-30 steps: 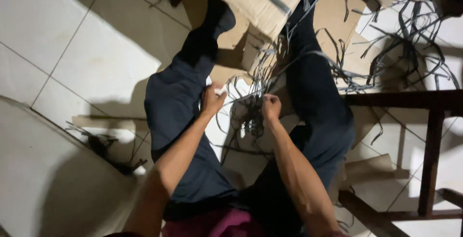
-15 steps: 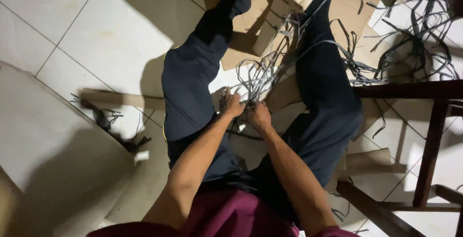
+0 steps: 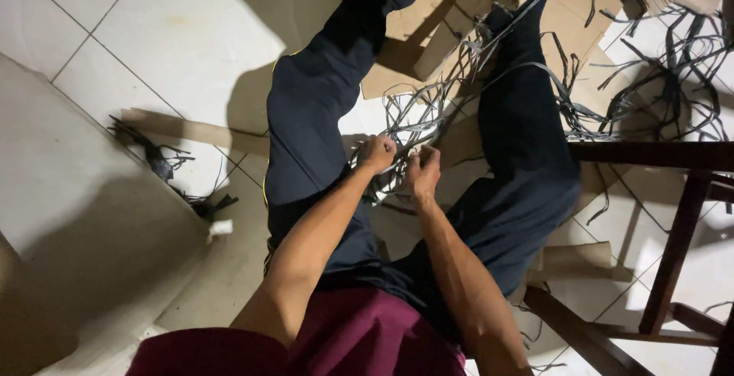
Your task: The person weaves black strips onto a cardboard-covered furniture frame and attaches them securely.
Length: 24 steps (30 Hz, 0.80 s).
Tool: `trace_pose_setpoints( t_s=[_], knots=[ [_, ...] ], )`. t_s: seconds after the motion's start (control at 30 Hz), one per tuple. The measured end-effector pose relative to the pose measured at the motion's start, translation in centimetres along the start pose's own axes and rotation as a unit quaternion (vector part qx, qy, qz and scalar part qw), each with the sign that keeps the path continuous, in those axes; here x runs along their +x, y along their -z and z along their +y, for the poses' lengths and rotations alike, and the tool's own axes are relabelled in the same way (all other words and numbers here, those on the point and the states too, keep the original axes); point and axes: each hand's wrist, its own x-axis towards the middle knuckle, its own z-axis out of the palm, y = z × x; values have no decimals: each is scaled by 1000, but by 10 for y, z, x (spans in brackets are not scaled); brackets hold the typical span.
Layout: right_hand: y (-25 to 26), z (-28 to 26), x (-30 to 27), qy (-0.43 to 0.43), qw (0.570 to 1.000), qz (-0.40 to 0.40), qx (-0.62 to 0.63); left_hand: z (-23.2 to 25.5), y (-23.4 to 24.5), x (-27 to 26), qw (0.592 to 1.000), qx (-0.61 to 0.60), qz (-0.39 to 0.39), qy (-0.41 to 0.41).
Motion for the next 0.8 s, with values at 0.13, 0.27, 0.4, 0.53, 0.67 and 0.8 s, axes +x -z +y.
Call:
trace_pose_setpoints(
  t_s=[0.13,0.27,0.4,0.53,0.67,0.8],
  knots=[
    [-5,-1,-1,-92,991,-95,-15,11,5,3,998,-55,-9,19],
    [-20,19,-12,26,958,-266,109,0,-7,10,971,-225,-51,55],
    [-27,28,-20,-1,904,-422,66,69,61,-28,947,-275,-111,119],
    [-21,14,-23,40,896,-441,13,32,25,-1,921,-381,-28,71],
    [-23,31,-16,58,922,-380,-42,76,70,-10,898,-437,25,49],
    [-4,1,-12,11,941,-322,-98,117,111,-25,820,-566,17,79]
  ],
)
